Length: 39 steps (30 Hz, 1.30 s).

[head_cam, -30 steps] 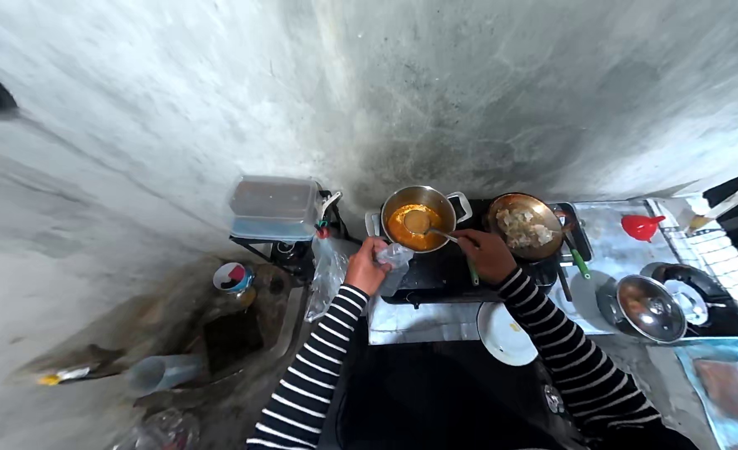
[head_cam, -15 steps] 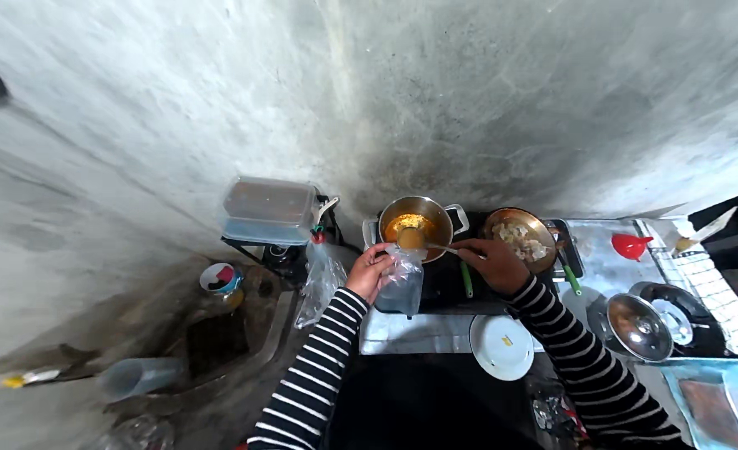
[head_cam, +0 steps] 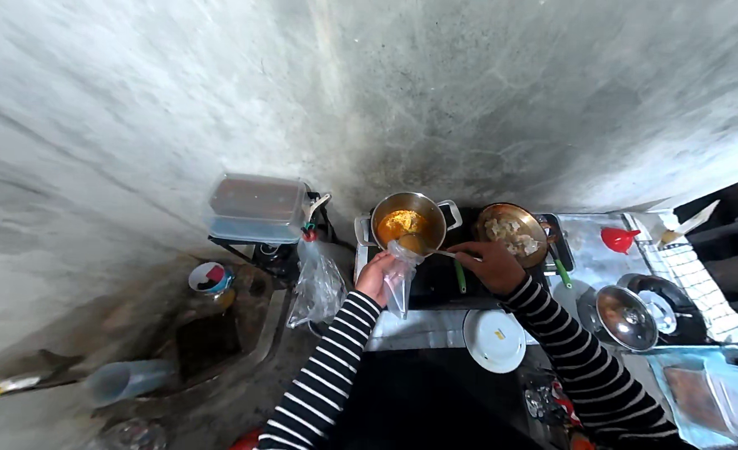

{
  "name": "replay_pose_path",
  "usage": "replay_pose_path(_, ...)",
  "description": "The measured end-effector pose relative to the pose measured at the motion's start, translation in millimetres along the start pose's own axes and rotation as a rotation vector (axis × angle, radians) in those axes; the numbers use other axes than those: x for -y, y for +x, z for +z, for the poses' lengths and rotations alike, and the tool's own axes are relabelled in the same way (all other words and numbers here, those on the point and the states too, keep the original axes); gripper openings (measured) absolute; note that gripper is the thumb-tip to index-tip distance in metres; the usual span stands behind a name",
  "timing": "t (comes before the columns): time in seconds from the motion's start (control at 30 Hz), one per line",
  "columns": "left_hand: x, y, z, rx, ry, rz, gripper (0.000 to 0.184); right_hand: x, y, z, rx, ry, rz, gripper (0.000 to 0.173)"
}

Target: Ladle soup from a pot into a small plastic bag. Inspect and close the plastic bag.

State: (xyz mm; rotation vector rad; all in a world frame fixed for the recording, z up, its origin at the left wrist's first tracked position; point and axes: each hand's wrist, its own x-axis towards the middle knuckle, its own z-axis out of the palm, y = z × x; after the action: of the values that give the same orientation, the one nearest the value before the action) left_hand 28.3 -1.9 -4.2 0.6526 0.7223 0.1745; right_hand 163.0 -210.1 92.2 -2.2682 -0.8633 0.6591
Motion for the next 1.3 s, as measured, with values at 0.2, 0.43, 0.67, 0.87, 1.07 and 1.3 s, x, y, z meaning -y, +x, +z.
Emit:
replay_pose_path(0.2,-3,-4,8,0.081,0.075,-0.016,0.039,6,2,-3,0.048,-0.056,0.006,0.033)
replay_pose_path(0.43,-13,11,4,0.24,0.273,0.141,0.031,33,-10,2,0.039,-0.377,-0.357,0.031)
replay_pose_path(0.67,-52,-1,14,0.564,0.323,0.439,0.031,62,-45,-25,-0.286,-0.779,-0.833,0.034)
replay_pose_path(0.87,-88,-22,43,0.619,0.345,0.628,0.038,66,-44,-45,-0.441,-0.661,-0.834,0.033)
replay_pose_path(1.07,-95,-38,40,0.44,0.282,0.721,0.032,63,-33,-36,-0.628,-0.355,-0.824,0.03)
replay_pose_path(1.3,-86,-44,-16,0.268,0.089,0.775,0.036,28,18,5,-0.582,-0.287,-0.467,0.032)
